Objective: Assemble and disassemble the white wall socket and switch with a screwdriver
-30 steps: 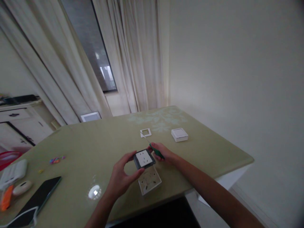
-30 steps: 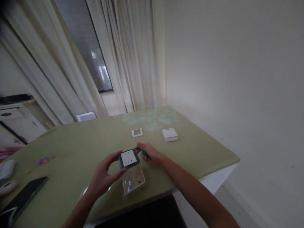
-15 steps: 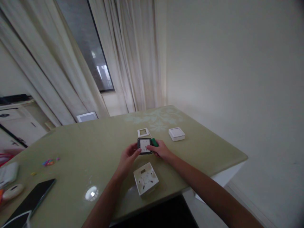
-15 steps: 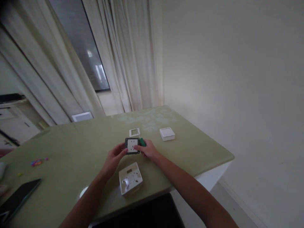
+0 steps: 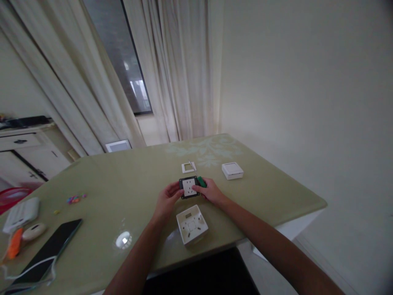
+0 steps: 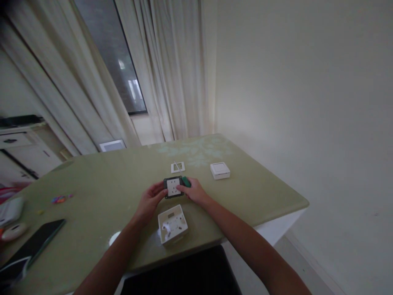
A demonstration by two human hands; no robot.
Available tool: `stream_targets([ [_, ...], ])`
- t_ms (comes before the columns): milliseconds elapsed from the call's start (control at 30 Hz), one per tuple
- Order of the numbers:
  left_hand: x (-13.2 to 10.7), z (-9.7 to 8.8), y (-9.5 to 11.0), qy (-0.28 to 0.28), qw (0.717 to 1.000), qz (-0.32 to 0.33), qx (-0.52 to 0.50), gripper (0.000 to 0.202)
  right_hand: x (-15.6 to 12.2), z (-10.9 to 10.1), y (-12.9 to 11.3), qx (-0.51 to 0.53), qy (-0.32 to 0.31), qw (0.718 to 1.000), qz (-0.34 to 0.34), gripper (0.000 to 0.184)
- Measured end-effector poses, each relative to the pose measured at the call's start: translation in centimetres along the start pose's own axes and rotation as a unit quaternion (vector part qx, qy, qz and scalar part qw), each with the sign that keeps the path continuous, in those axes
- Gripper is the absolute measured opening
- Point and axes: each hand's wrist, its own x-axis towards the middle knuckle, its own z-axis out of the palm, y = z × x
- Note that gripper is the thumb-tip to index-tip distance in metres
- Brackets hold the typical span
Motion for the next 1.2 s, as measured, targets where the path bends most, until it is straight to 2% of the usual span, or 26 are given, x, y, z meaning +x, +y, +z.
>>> stream_targets([
  [333,-0.3,0.1,-0.4,0.010,0.998,0.033,0.046,0.064,0.2,-0.3,-0.1,-0.046,0.013,0.998,-0.049,0.024],
  [633,-0.3,-0.1,-1.2,-0.019,0.989,0.090,0.115,0.023,0.2,-0.7,0.0,-0.072,0.017,0.995,-0.066,0.029],
  [867,-0.4,-0.1,-1.2,-0.019,0.986,0.092,0.140,0.020,-0.1,-0.7,-0.5,-0.072,0.019,0.995,-0.062,0.035],
  [1067,-0.4,0.1,0.3,0.050,0.984,0.126,0.115,0.033,-0.1,-0.4,-0.8,-0.051,0.014,0.997,-0.047,0.032],
  [1200,0.1,-1.0,1.2,0.117,0.982,0.119,0.090,0.047,-0.1,-1.0,-1.8,-0.015,0.011,1.000,-0.014,0.036],
])
